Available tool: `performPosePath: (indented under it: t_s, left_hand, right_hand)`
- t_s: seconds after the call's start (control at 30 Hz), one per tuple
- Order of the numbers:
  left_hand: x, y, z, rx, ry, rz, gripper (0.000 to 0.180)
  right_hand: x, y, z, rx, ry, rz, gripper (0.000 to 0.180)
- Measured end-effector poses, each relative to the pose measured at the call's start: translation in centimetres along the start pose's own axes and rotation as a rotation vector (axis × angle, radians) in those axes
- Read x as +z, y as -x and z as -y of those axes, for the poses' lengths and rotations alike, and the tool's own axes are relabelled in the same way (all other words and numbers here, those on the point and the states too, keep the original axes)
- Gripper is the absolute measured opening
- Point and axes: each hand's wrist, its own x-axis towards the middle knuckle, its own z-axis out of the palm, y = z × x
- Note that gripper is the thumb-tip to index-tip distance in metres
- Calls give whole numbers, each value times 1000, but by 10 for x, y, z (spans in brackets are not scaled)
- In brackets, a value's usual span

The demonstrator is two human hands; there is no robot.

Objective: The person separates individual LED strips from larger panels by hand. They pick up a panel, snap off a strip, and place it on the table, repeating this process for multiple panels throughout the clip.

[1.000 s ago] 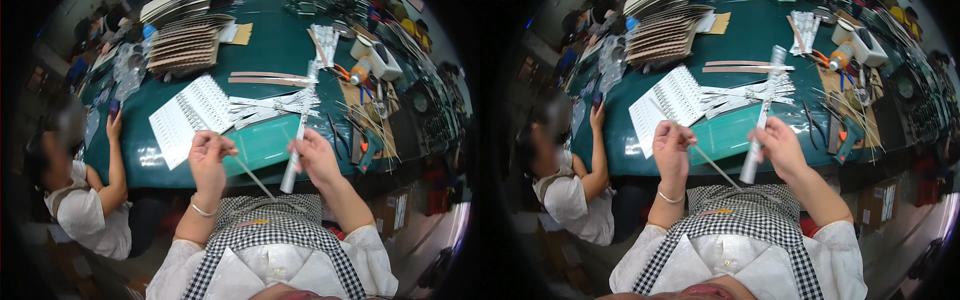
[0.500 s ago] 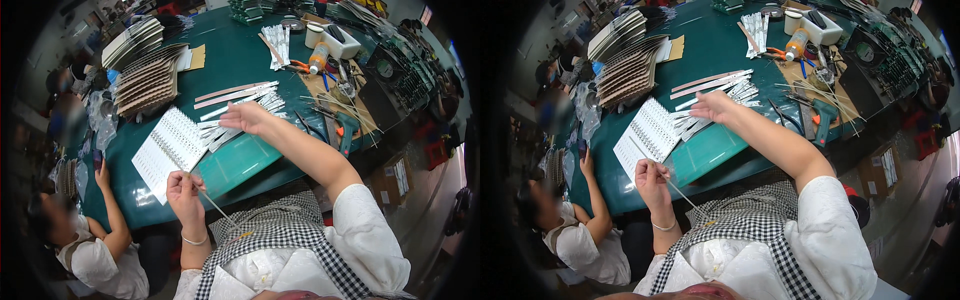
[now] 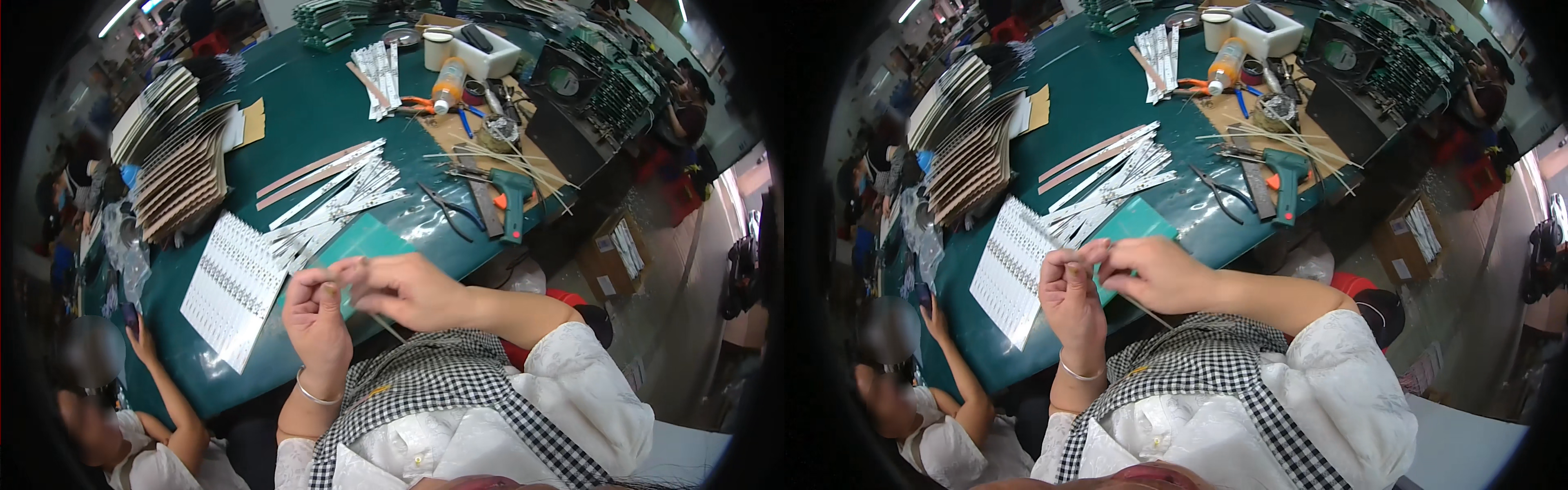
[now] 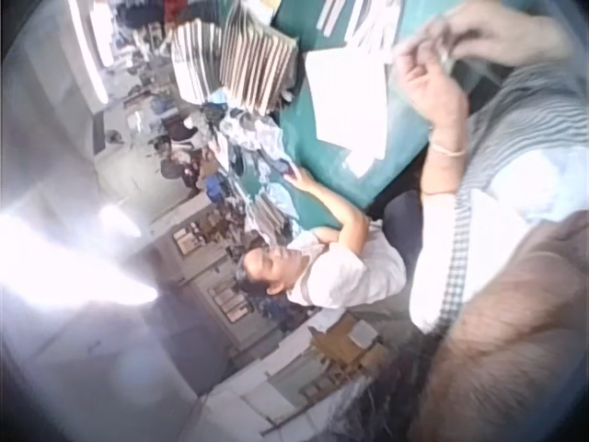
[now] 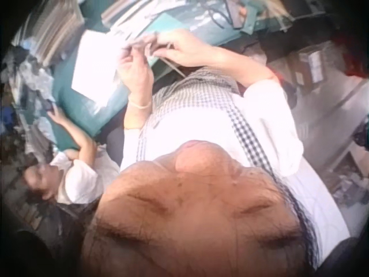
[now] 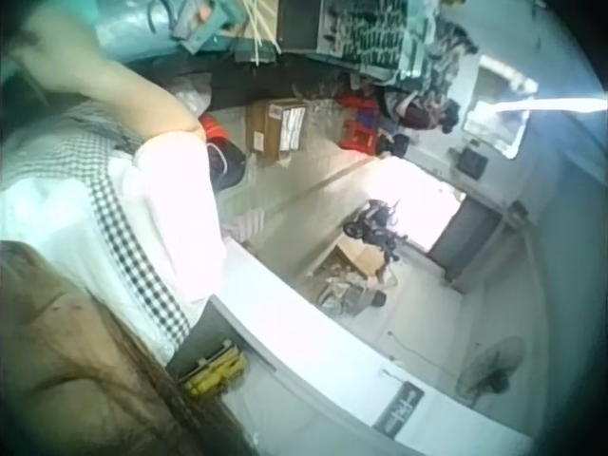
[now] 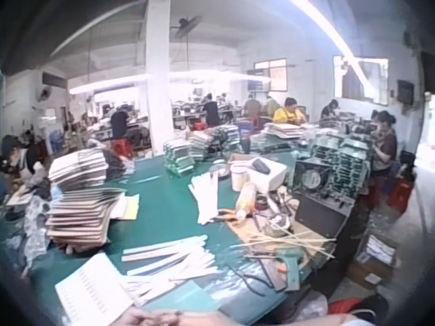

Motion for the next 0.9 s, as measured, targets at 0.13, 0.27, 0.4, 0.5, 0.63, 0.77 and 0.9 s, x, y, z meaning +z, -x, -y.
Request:
performPosePath:
  t_s: [0.13, 0.27, 0.4, 0.5, 0.63, 0.77, 0.9]
  left_hand:
    - [-7, -5, -6, 65, -335, 17, 40]
    - [-49, -2, -11, 42, -356, -184, 19]
    - [-77, 13, -14, -19, -395, -249, 14]
    - [-98, 30, -22, 6, -557, -322, 11]
    - [-126, 46, -42, 27, -753, -535, 7]
    - [-167, 46, -57, 86, -910, -672, 10]
    - [-217, 68, -55, 2, -1120, -848, 26]
  right_hand:
    - [-93, 11, -13, -19, 640, -266, 13]
    - [-209, 29, -81, 295, 1237, -412, 5]
    - [-239, 38, -139, 278, 1230, -516, 16]
    - [-230, 39, -161, 309, 1228, -686, 23]
    - [-234, 43, -186, 274, 1169, -717, 13]
    - [-245, 54, -171, 284, 1124, -608, 11]
    - [-248, 42, -171, 188, 1223, -457, 9]
